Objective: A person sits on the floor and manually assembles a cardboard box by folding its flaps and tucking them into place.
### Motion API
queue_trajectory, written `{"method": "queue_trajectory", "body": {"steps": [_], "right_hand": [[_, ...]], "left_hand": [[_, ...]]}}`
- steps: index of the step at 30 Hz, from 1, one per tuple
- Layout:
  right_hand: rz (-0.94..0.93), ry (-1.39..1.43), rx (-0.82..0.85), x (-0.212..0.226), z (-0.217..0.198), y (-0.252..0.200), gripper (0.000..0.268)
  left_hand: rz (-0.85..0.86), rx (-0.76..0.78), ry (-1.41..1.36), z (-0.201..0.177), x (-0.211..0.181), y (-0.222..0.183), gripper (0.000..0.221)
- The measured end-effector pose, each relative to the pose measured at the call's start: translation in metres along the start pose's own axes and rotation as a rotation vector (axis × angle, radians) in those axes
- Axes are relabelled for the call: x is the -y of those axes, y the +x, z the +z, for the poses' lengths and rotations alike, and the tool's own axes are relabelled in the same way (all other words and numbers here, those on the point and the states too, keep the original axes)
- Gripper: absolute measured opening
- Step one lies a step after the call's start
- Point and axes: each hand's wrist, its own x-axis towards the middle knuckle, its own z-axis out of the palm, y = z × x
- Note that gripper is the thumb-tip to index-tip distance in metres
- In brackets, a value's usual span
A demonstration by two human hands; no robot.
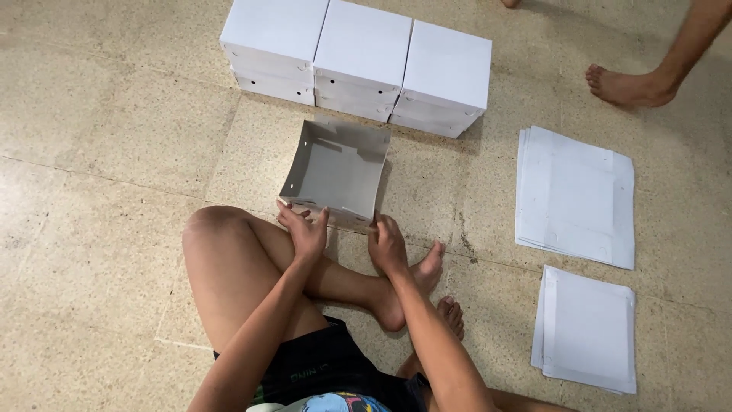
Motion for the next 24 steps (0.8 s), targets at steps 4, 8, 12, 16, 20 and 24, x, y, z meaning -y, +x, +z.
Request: {"method": "queue_trajectory", "body": {"steps": [4, 8, 12, 16, 20, 24], "right_hand": [[-0.163, -0.161, 0.109, 0.008, 0.006, -0.004, 0.046], [-0.257, -0.237, 0.226, 0.02, -0.001, -0.005, 0.044], [-0.025, -0.02, -0.064, -0.007, 0.017, -0.001, 0.036], [0.182, 0.14, -0.316, 0.011, -0.012, 0.001, 0.055], [0.438, 0.319, -0.34, -0.017, -0.004, 0.012, 0.072], [0.348, 0.403, -0.24, 0.035, -0.023, 0.004, 0.051]], "left_hand": [[-0.088, 0.214, -0.02, -0.009, -0.032, -0.005, 0.113], [-0.12, 0.269, 0.083, 0.002, 0.006, 0.009, 0.111], [-0.059, 0.23, 0.014, 0.001, 0.011, 0.008, 0.089], [-0.077, 0.198, -0.14, -0.016, -0.042, -0.018, 0.079], [0.045, 0.25, -0.017, -0.008, -0.016, -0.007, 0.052], [-0.037, 0.335, 0.143, 0.001, -0.002, 0.001, 0.069]]}}
